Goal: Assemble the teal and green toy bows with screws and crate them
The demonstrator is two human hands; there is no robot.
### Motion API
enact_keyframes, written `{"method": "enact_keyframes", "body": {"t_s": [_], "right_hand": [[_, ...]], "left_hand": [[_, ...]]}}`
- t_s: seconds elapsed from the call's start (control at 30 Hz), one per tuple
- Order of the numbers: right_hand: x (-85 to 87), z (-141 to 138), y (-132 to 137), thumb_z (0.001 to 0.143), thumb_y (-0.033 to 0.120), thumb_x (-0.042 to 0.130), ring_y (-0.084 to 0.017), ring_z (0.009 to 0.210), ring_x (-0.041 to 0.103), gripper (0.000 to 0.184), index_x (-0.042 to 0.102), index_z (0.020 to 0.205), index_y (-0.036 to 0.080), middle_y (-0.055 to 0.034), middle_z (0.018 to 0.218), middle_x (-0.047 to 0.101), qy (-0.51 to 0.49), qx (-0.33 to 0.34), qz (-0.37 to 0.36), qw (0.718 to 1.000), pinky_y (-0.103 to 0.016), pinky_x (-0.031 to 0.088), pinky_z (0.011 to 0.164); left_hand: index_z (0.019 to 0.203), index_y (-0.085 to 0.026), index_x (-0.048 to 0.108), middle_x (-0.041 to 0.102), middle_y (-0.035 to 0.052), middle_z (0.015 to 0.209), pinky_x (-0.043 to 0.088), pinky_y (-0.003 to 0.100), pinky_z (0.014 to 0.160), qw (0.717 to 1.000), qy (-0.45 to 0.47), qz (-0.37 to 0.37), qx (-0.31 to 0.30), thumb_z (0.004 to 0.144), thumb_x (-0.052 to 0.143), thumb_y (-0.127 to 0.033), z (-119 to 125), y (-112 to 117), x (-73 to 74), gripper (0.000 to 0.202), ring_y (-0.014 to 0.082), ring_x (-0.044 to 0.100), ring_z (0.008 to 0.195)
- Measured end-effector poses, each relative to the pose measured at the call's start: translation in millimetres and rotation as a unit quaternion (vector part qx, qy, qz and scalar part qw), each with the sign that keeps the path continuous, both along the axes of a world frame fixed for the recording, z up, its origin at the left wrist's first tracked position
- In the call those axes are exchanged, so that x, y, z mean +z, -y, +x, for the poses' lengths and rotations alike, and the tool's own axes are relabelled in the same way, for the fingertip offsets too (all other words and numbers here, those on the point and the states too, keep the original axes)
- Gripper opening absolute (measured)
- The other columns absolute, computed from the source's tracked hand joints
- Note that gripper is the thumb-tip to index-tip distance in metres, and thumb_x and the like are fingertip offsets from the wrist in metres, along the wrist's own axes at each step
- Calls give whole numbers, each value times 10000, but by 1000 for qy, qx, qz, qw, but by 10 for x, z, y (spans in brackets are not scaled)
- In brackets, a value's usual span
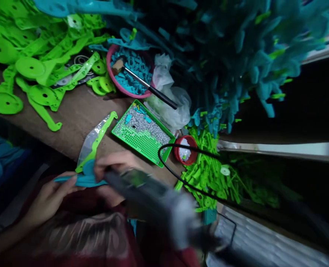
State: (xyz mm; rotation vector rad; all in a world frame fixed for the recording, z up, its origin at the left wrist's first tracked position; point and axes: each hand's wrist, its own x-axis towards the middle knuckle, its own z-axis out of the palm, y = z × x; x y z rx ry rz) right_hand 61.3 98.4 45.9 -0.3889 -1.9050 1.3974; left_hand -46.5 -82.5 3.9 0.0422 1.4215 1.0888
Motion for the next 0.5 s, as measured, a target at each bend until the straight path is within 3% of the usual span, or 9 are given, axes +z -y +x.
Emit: {"method": "enact_keyframes", "body": {"t_s": [0.07,0.1,0.2,0.33,0.5], "right_hand": [[64,122,-342,802,493,599,-120,358,468,346,474,1095,358,118,528,455,-98,-90,17,991,-248,409,354],[68,172,-515,798,454,575,-110,345,428,297,482,1059,346,118,523,428,-133,-171,26,976,-228,369,337],[-32,261,-904,750,365,523,-112,367,395,234,462,964,294,107,527,393,-127,-327,-7,936,-220,343,354],[-213,285,-1025,741,373,509,-103,372,388,257,425,969,288,113,535,388,-114,-326,-20,938,-213,338,368],[-274,297,-981,777,354,522,-104,401,420,236,431,985,291,107,551,398,-123,-291,-27,949,-215,357,383]], "left_hand": [[938,-182,681,753,57,926,612,341,798,1000,18,12,0,722,759,-597,9,19,-65,474,267,738,848],[922,-186,674,753,56,942,613,345,801,1000,23,17,1,725,757,-599,10,19,-81,466,270,737,864],[858,-209,667,758,43,893,621,347,757,1000,19,6,-1,718,761,-594,3,-13,-56,420,291,735,881],[832,-243,679,745,21,744,614,333,637,998,-28,-52,-1,671,789,-577,-4,-72,60,386,310,735,827],[841,-233,670,738,19,738,597,310,604,996,-60,-66,-3,649,786,-606,9,-92,118,435,303,729,814]]}}
